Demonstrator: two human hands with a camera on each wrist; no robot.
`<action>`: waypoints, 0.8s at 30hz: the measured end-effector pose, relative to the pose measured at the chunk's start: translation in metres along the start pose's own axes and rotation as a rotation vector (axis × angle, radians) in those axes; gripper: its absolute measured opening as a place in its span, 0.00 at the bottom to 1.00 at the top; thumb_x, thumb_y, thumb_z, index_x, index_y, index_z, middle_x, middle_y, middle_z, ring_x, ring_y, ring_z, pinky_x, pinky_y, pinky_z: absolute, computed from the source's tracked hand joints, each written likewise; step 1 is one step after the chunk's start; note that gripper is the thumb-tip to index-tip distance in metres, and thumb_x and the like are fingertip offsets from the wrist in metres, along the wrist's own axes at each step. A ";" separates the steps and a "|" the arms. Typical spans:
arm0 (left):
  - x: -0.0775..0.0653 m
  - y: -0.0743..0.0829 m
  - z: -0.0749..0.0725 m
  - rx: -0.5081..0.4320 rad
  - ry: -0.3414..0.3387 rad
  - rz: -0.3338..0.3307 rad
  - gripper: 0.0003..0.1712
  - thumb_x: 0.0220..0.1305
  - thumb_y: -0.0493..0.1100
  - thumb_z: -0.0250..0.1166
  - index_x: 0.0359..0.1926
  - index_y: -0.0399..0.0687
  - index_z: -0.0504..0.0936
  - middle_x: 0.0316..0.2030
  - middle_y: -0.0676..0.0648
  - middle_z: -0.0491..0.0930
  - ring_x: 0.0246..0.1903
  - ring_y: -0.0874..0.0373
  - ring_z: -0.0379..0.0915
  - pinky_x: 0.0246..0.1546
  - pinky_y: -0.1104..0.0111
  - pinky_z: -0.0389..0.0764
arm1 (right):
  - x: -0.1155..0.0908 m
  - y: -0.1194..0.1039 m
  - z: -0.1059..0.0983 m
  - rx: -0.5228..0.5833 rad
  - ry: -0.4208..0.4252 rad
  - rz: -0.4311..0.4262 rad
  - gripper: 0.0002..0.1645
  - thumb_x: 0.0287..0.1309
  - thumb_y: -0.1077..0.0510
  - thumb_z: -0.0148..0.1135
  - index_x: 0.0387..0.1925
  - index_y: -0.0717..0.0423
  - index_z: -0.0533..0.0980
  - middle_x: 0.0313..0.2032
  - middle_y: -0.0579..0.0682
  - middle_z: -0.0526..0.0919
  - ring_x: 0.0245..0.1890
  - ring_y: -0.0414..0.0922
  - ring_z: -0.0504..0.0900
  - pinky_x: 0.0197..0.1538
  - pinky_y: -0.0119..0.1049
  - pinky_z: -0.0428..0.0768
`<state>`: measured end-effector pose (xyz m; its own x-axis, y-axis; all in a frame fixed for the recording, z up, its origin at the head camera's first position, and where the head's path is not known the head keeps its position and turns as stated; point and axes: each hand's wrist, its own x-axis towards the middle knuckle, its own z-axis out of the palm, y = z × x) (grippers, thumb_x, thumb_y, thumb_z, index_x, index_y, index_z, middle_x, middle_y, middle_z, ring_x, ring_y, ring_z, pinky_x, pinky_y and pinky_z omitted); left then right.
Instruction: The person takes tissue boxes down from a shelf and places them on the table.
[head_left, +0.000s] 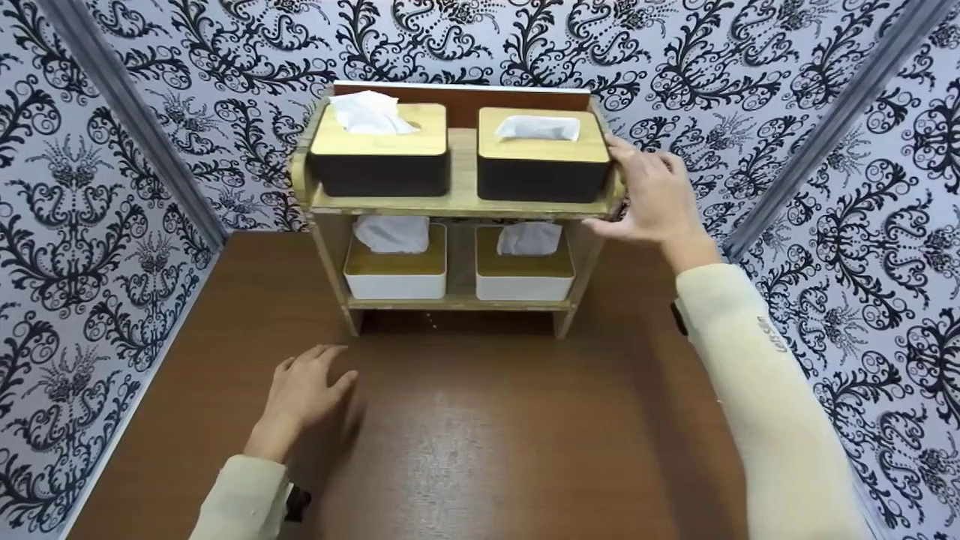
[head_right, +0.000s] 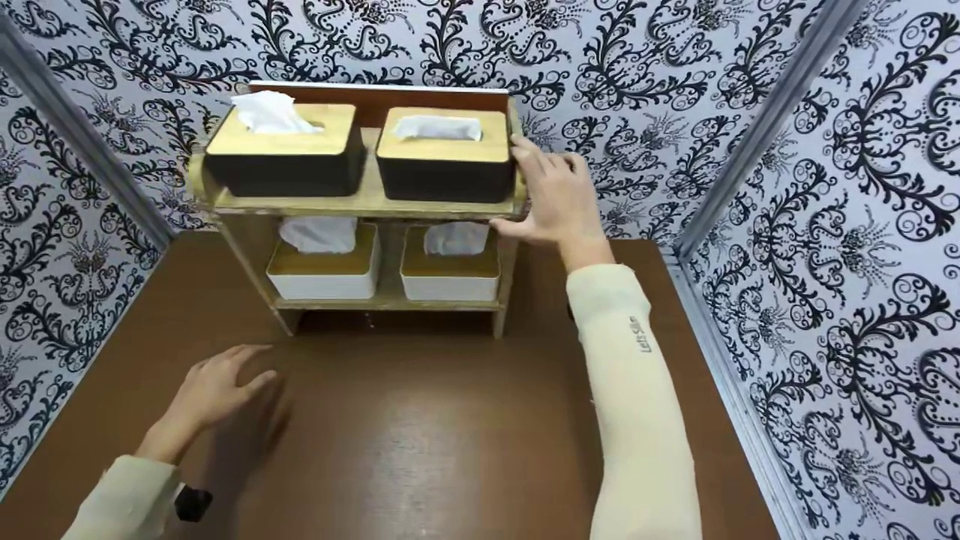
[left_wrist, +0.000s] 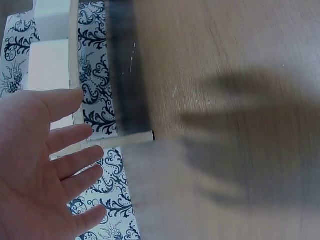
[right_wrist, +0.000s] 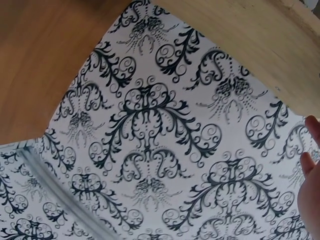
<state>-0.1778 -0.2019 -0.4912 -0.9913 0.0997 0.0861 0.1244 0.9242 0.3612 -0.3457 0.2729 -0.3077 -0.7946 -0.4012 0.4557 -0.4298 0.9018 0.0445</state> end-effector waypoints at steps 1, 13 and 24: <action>0.000 0.000 0.000 -0.001 0.001 0.000 0.28 0.66 0.52 0.61 0.62 0.42 0.75 0.61 0.34 0.75 0.63 0.37 0.68 0.63 0.35 0.61 | -0.001 0.002 0.000 0.007 -0.004 0.007 0.66 0.37 0.26 0.70 0.73 0.44 0.49 0.74 0.47 0.59 0.62 0.56 0.73 0.69 0.57 0.62; 0.004 -0.004 -0.002 0.007 -0.002 0.005 0.28 0.66 0.52 0.60 0.62 0.42 0.75 0.61 0.34 0.75 0.62 0.37 0.69 0.63 0.34 0.61 | -0.005 0.017 -0.003 0.135 -0.046 0.079 0.66 0.36 0.35 0.76 0.72 0.47 0.52 0.76 0.41 0.53 0.66 0.56 0.69 0.70 0.58 0.59; 0.018 0.003 -0.008 0.021 -0.014 0.023 0.30 0.66 0.53 0.60 0.63 0.41 0.74 0.61 0.35 0.74 0.63 0.38 0.68 0.64 0.35 0.60 | -0.006 0.015 -0.006 0.149 -0.080 0.076 0.65 0.41 0.33 0.74 0.73 0.47 0.50 0.77 0.41 0.51 0.69 0.55 0.65 0.71 0.58 0.57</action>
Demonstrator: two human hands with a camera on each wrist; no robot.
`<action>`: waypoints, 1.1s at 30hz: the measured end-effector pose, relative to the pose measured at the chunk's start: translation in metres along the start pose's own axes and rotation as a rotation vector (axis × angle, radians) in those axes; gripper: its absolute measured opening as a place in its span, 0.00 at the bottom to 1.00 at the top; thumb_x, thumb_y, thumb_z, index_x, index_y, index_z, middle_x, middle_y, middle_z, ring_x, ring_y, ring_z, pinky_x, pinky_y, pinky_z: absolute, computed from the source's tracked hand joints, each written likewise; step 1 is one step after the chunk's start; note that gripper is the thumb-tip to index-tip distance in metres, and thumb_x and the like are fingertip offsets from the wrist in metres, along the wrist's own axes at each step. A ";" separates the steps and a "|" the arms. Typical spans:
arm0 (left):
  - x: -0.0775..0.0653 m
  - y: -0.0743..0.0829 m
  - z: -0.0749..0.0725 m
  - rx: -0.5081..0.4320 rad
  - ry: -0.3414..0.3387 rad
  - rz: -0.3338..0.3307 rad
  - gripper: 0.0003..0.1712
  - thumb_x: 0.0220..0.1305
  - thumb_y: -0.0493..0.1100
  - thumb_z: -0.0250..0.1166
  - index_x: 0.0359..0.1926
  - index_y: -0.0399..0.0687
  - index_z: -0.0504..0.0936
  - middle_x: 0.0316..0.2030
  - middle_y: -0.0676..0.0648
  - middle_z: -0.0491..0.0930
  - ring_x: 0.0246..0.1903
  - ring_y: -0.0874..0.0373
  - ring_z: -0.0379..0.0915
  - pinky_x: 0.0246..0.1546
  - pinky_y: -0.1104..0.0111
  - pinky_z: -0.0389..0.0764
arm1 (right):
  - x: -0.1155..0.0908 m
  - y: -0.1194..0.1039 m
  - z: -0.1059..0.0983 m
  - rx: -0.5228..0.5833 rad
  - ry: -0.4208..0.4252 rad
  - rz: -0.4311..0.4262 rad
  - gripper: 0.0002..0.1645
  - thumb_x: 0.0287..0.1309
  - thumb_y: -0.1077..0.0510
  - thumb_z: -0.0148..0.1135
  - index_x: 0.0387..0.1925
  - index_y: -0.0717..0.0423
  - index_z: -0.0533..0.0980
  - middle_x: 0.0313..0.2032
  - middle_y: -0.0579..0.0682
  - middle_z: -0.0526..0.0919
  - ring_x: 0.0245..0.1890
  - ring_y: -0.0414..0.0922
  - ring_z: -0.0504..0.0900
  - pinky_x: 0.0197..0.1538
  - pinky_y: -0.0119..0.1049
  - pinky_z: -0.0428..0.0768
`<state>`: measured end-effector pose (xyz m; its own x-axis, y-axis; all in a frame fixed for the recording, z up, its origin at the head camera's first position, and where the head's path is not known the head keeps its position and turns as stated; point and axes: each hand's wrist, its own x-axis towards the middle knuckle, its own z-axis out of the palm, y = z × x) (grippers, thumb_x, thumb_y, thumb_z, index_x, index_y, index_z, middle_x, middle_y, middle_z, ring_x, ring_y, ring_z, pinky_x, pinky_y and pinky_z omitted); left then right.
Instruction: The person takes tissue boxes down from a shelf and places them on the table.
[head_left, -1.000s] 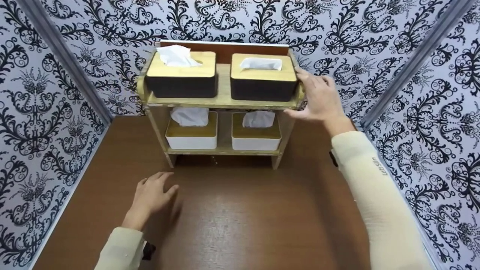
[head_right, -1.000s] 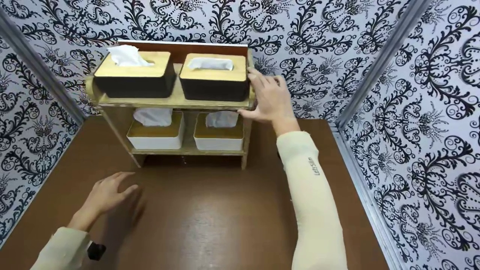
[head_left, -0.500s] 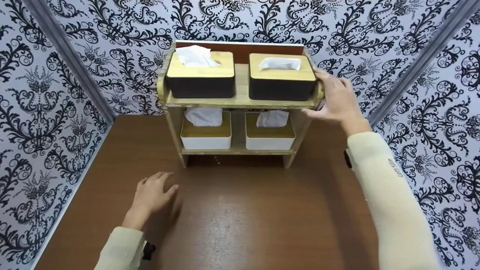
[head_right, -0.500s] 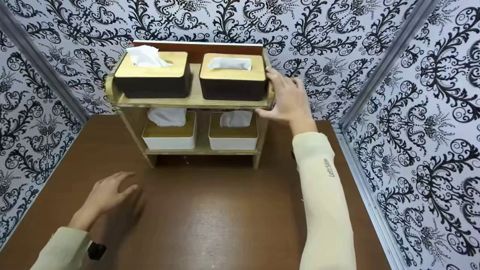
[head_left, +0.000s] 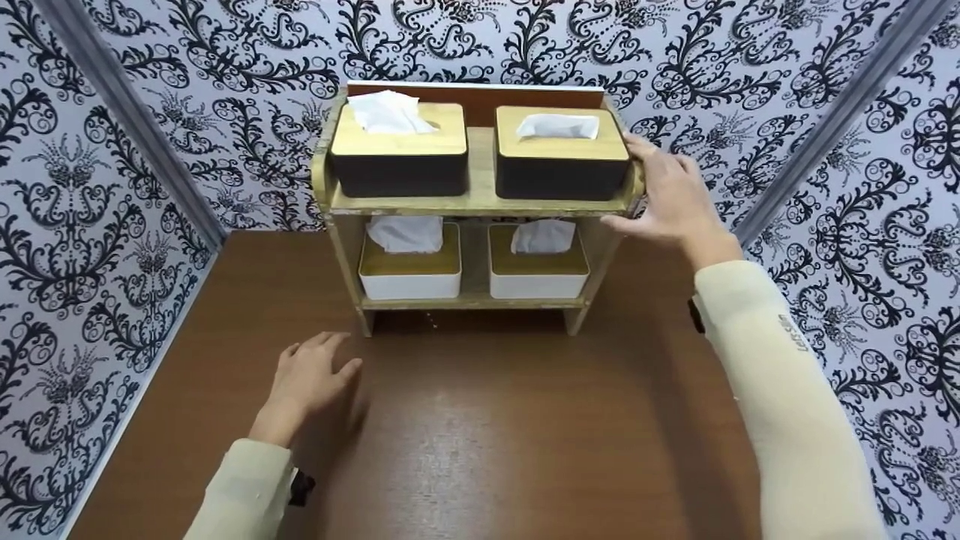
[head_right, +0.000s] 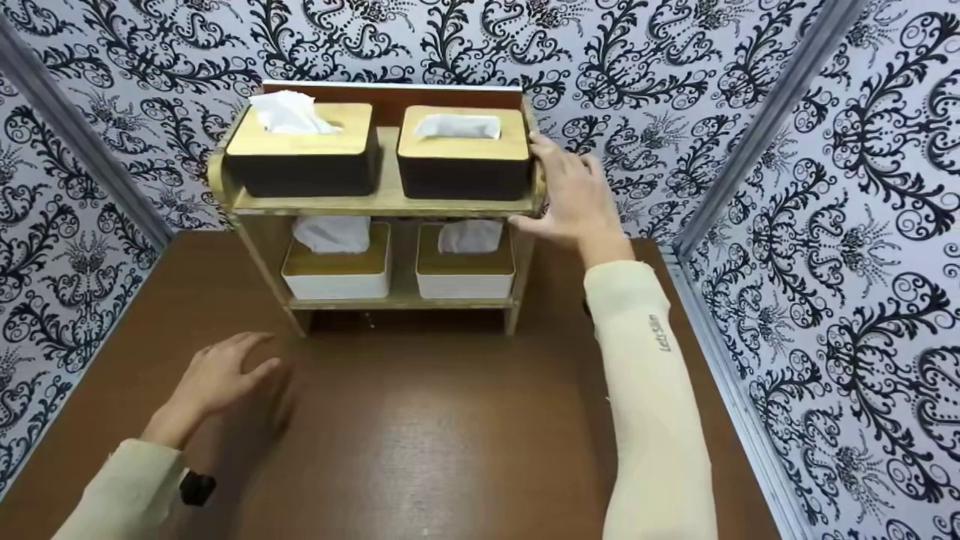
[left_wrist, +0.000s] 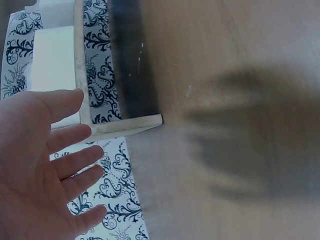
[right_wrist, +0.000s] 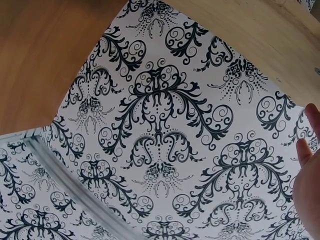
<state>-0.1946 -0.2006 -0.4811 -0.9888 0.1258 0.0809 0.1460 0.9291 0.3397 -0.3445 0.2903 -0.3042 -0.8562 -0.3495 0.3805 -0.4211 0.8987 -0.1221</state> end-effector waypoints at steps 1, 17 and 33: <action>0.001 0.001 -0.002 0.007 0.006 0.006 0.30 0.66 0.53 0.61 0.63 0.41 0.74 0.61 0.35 0.75 0.63 0.39 0.69 0.63 0.35 0.61 | -0.001 0.000 0.000 0.008 -0.003 0.001 0.65 0.41 0.32 0.74 0.74 0.46 0.50 0.77 0.41 0.51 0.69 0.56 0.65 0.72 0.58 0.57; 0.035 0.015 -0.058 0.067 0.036 0.062 0.33 0.67 0.55 0.59 0.67 0.41 0.69 0.64 0.34 0.71 0.65 0.36 0.65 0.65 0.34 0.58 | -0.007 -0.007 -0.030 0.117 -0.160 0.076 0.63 0.49 0.25 0.61 0.77 0.36 0.39 0.76 0.50 0.53 0.73 0.60 0.58 0.74 0.65 0.46; 0.061 0.038 -0.152 0.054 0.064 0.006 0.46 0.68 0.58 0.58 0.76 0.43 0.49 0.72 0.30 0.55 0.69 0.29 0.52 0.67 0.32 0.50 | -0.010 -0.026 -0.065 0.015 -0.208 0.070 0.59 0.56 0.27 0.57 0.77 0.44 0.40 0.78 0.48 0.38 0.78 0.57 0.43 0.73 0.68 0.41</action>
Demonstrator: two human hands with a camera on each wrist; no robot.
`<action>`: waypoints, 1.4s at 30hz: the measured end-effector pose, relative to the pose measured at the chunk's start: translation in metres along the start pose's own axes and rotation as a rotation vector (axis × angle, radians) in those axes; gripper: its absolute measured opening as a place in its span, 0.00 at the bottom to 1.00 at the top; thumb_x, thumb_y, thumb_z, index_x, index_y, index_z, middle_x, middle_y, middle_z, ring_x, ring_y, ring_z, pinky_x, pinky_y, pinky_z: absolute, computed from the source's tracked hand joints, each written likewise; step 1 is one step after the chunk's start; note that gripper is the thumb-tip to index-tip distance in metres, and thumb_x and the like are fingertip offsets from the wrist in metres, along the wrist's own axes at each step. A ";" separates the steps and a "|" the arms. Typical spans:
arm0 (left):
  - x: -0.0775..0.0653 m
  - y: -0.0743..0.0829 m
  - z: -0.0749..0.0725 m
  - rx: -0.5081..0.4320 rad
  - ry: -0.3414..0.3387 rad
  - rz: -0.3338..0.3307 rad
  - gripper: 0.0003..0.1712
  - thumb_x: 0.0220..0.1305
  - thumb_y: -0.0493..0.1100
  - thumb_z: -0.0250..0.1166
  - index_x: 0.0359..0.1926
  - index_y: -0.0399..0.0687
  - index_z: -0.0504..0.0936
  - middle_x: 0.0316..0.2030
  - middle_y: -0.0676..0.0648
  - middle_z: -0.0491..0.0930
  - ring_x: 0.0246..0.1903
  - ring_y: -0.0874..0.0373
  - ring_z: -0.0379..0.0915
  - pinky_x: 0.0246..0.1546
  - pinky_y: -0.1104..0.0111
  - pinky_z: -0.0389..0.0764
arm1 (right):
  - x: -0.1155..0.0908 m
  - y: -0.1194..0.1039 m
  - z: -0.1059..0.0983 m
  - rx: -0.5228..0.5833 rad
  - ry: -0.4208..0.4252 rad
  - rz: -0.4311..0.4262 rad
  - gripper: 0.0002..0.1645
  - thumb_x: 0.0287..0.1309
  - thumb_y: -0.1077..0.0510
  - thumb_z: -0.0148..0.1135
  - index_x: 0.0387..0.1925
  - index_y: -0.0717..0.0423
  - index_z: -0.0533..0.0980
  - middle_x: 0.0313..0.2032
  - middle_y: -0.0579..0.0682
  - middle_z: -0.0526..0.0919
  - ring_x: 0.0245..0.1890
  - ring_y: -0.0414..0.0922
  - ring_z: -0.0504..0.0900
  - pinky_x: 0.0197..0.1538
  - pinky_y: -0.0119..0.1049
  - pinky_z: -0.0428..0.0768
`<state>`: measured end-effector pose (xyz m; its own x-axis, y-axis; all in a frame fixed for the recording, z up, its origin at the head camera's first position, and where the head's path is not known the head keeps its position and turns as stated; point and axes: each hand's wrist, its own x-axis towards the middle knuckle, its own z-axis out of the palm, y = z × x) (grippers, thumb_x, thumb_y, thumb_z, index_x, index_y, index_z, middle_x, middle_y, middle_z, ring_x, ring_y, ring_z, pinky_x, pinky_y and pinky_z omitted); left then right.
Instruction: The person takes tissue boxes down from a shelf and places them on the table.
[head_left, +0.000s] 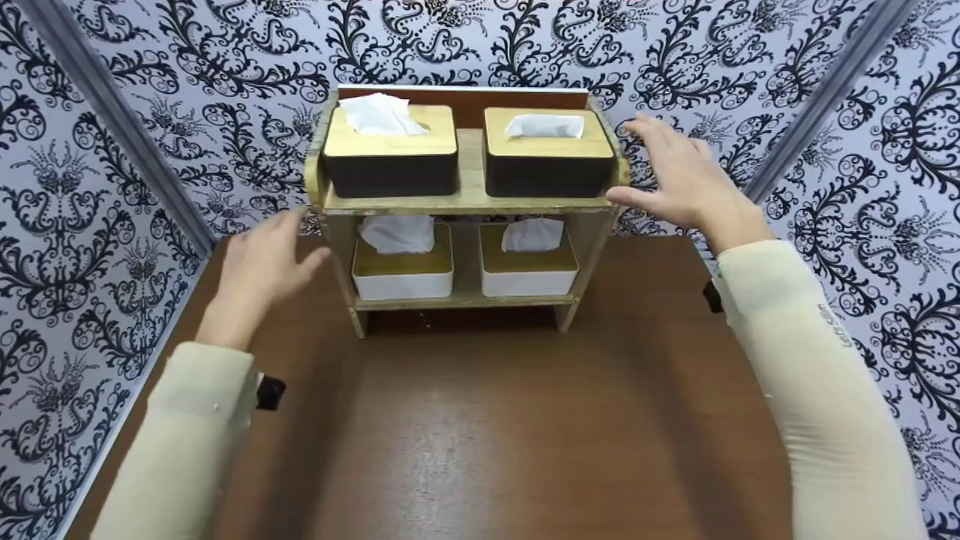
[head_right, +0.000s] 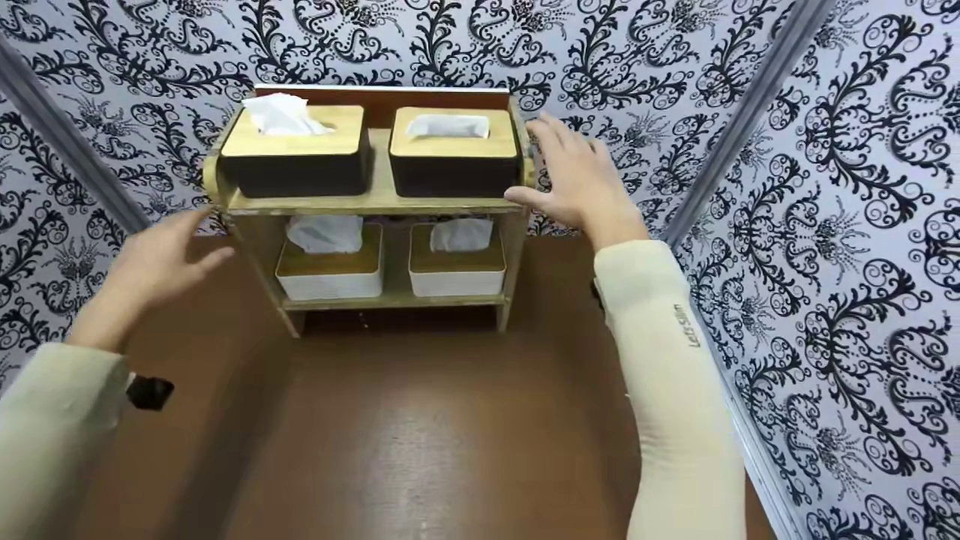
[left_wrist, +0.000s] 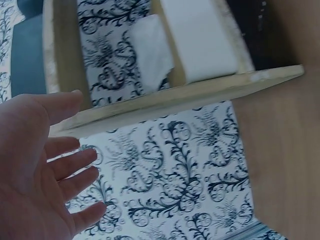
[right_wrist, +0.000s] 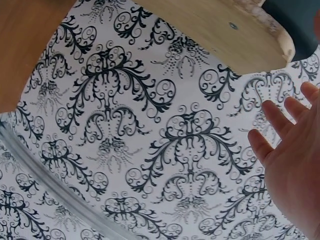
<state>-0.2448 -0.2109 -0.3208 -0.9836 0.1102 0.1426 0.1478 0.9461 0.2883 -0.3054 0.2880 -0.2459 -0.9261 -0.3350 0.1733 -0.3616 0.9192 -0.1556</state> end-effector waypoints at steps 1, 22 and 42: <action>0.002 0.002 -0.004 -0.010 0.007 -0.007 0.47 0.68 0.58 0.58 0.76 0.44 0.47 0.72 0.30 0.54 0.69 0.29 0.51 0.68 0.32 0.49 | -0.001 -0.002 -0.002 -0.011 0.000 -0.005 0.59 0.56 0.27 0.57 0.77 0.44 0.40 0.78 0.47 0.37 0.78 0.57 0.42 0.73 0.68 0.41; 0.042 0.031 -0.004 -0.055 0.166 -0.033 0.67 0.56 0.61 0.69 0.77 0.48 0.29 0.78 0.44 0.33 0.77 0.44 0.36 0.72 0.38 0.46 | 0.003 -0.048 -0.023 -0.019 -0.086 -0.023 0.65 0.49 0.23 0.59 0.78 0.44 0.40 0.78 0.51 0.39 0.77 0.58 0.41 0.75 0.65 0.35; 0.051 0.029 0.018 -0.036 0.286 -0.057 0.73 0.49 0.74 0.66 0.77 0.51 0.27 0.78 0.48 0.30 0.76 0.45 0.45 0.74 0.40 0.44 | 0.042 -0.082 -0.034 -0.053 -0.150 -0.028 0.71 0.45 0.20 0.60 0.78 0.46 0.37 0.78 0.52 0.40 0.77 0.58 0.41 0.74 0.65 0.32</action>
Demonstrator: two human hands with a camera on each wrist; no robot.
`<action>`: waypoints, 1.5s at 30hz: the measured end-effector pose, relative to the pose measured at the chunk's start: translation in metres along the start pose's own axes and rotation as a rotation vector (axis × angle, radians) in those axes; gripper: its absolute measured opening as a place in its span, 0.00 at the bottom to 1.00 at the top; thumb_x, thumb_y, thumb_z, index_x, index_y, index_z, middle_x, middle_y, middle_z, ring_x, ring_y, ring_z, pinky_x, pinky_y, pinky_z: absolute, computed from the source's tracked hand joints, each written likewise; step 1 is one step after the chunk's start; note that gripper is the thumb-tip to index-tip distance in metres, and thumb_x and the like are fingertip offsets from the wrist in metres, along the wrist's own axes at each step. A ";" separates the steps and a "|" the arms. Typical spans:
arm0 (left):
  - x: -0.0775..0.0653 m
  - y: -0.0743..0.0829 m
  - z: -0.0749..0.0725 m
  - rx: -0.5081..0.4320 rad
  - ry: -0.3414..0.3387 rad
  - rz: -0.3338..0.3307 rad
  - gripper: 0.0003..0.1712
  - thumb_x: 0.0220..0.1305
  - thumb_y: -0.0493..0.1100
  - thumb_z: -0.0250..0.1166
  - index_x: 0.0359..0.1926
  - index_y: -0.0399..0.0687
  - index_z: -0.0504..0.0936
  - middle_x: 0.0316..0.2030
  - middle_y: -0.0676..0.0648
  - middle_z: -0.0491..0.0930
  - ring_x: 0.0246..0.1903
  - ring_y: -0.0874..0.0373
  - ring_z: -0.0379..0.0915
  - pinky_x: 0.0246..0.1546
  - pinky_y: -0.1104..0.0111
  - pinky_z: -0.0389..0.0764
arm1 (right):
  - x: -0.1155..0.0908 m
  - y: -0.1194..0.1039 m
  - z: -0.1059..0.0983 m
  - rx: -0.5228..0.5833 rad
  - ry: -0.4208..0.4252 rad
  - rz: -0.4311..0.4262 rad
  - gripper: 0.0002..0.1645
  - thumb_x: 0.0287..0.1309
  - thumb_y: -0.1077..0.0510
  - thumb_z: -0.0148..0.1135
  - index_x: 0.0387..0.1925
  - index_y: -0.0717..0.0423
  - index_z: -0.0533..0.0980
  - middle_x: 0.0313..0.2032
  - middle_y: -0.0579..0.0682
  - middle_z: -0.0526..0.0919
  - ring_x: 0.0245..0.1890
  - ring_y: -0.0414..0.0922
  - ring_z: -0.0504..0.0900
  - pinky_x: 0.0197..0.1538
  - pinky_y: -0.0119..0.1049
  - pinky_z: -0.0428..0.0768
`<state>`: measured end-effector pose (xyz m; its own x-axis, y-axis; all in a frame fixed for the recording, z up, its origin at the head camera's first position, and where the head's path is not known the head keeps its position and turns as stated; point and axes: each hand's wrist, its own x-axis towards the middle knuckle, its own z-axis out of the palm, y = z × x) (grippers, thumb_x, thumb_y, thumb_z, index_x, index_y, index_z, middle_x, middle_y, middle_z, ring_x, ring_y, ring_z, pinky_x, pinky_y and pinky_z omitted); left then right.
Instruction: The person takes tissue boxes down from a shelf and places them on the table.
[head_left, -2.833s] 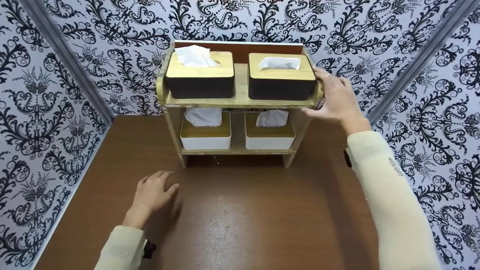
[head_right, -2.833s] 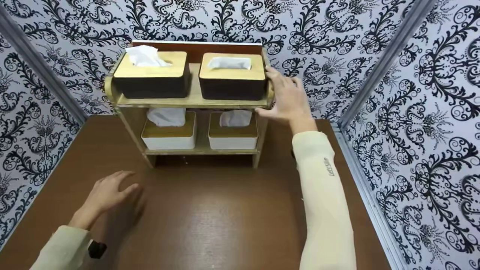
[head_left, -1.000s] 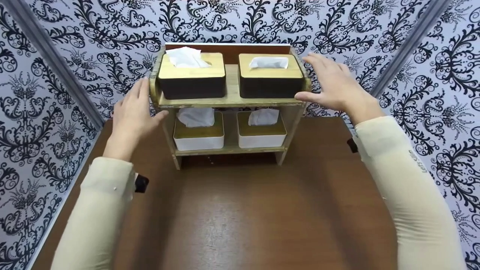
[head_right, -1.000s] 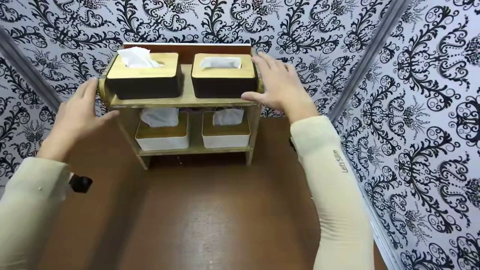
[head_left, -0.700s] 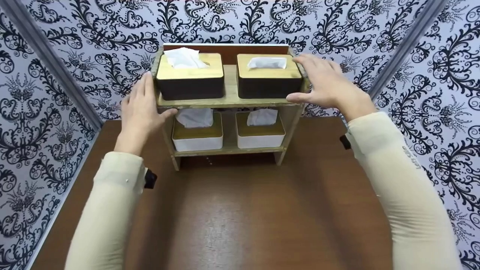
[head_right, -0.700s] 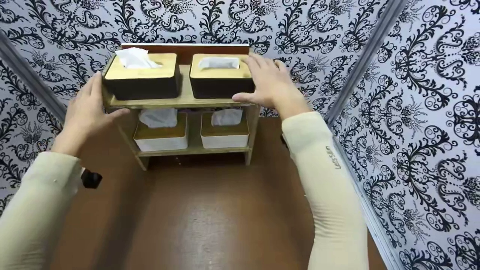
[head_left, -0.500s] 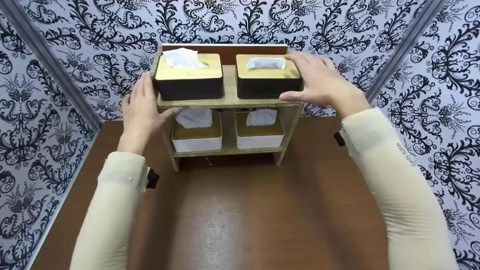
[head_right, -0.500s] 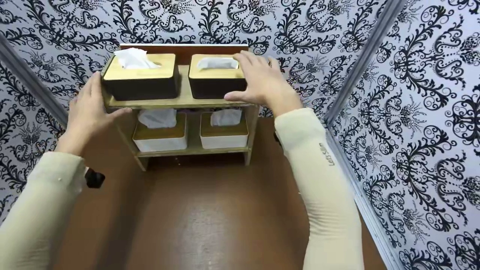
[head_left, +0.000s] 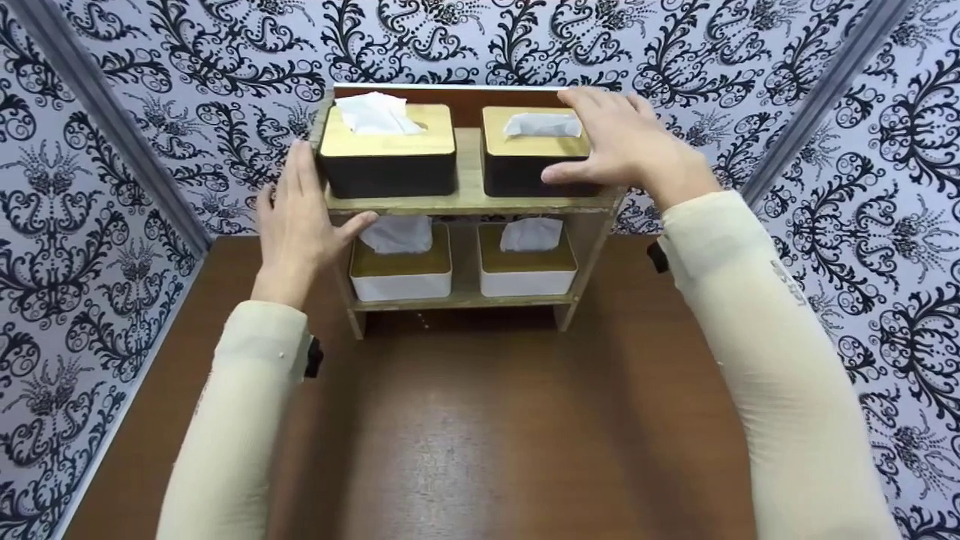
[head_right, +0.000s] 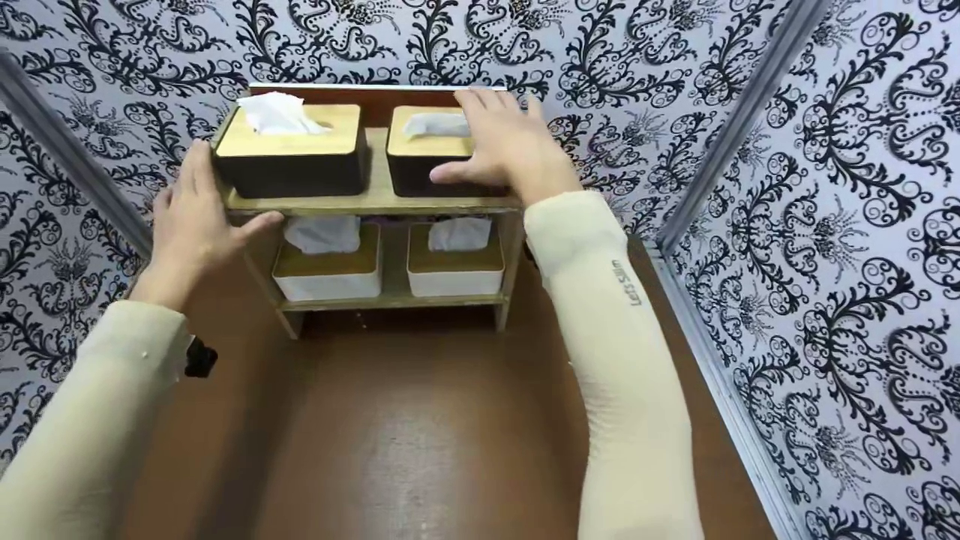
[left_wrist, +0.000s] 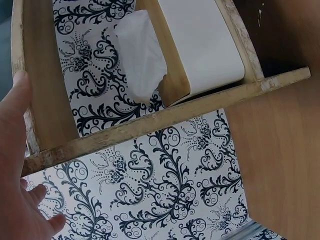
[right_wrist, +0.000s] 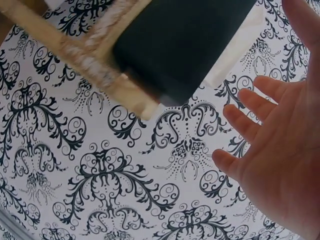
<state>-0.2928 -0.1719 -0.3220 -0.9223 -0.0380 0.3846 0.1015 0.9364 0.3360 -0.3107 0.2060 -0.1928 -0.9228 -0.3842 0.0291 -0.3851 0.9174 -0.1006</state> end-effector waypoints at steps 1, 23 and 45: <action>0.000 0.000 0.001 -0.007 0.003 -0.004 0.73 0.49 0.74 0.66 0.77 0.51 0.27 0.78 0.48 0.29 0.76 0.45 0.45 0.74 0.40 0.44 | 0.004 -0.002 -0.001 -0.002 -0.001 -0.004 0.71 0.45 0.21 0.60 0.78 0.46 0.38 0.78 0.52 0.40 0.77 0.58 0.42 0.74 0.65 0.33; 0.002 0.003 0.010 -0.029 0.035 0.002 0.72 0.47 0.78 0.63 0.77 0.51 0.33 0.78 0.46 0.34 0.76 0.48 0.44 0.74 0.43 0.48 | 0.056 0.004 0.003 0.178 -0.113 -0.052 0.74 0.44 0.29 0.70 0.78 0.51 0.36 0.78 0.54 0.39 0.78 0.56 0.42 0.78 0.57 0.41; 0.001 0.000 0.011 -0.019 0.072 0.000 0.71 0.47 0.78 0.63 0.77 0.49 0.35 0.78 0.45 0.36 0.75 0.47 0.46 0.74 0.43 0.46 | 0.084 0.002 0.009 0.122 -0.340 -0.039 0.75 0.45 0.27 0.67 0.77 0.45 0.30 0.77 0.49 0.25 0.77 0.53 0.25 0.72 0.64 0.23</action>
<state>-0.2975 -0.1681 -0.3309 -0.8931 -0.0636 0.4452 0.1091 0.9297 0.3518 -0.3889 0.1742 -0.1996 -0.8426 -0.4505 -0.2952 -0.3970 0.8898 -0.2250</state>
